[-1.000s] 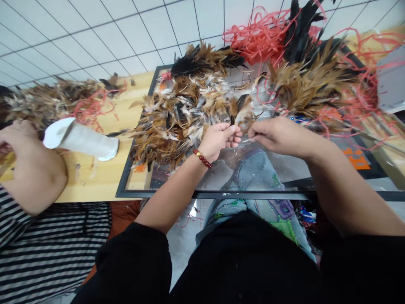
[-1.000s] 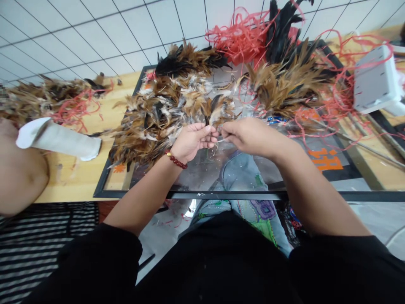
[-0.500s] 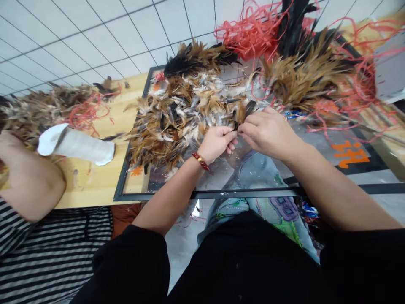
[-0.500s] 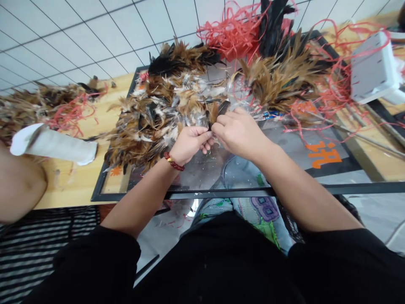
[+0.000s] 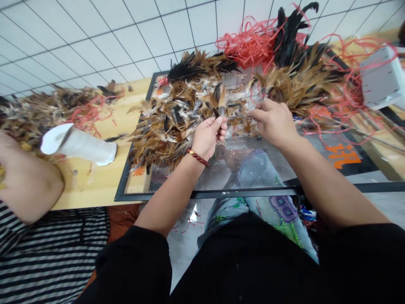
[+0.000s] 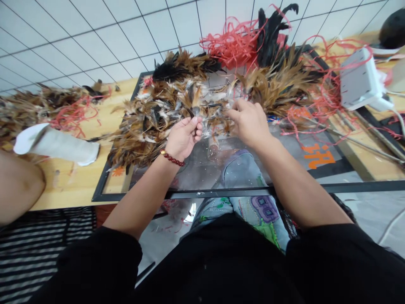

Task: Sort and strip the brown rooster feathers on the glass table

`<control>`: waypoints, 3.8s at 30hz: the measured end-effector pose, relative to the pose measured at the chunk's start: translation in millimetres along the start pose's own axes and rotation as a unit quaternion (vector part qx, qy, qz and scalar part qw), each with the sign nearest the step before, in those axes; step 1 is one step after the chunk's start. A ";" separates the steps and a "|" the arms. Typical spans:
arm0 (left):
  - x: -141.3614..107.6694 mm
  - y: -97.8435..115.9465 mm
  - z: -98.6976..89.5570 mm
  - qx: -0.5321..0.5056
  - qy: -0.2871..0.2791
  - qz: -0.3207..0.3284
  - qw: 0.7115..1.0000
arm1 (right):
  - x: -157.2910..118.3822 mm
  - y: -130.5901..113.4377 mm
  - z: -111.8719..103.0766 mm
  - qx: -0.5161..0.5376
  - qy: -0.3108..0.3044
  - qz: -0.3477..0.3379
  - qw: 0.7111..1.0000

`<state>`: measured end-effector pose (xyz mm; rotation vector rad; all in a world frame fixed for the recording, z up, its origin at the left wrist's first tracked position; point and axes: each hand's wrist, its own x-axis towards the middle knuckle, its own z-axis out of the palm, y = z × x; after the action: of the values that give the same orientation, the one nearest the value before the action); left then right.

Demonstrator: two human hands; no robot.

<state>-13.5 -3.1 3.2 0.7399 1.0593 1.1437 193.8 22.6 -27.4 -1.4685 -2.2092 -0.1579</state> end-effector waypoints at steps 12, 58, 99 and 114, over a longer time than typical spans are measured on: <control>2.8 -4.3 -2.1 -0.003 -0.005 0.009 1.000 | 5.1 16.9 7.6 0.196 0.106 0.117 0.968; 1.5 3.6 -8.1 -0.074 -0.064 -0.043 0.994 | 5.4 -4.3 21.6 0.068 0.046 -0.083 0.993; -2.6 -6.7 -6.3 0.080 -0.173 -0.072 0.979 | 8.5 -31.0 -2.5 0.635 -0.128 0.126 0.751; -1.4 -9.0 -3.6 0.098 -0.125 -0.068 0.985 | 14.8 -34.1 7.3 0.565 -0.043 0.123 0.815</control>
<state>-13.8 -7.1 -5.7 0.9247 1.0002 0.8128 156.3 23.3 -21.6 -0.9867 -1.5541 1.1306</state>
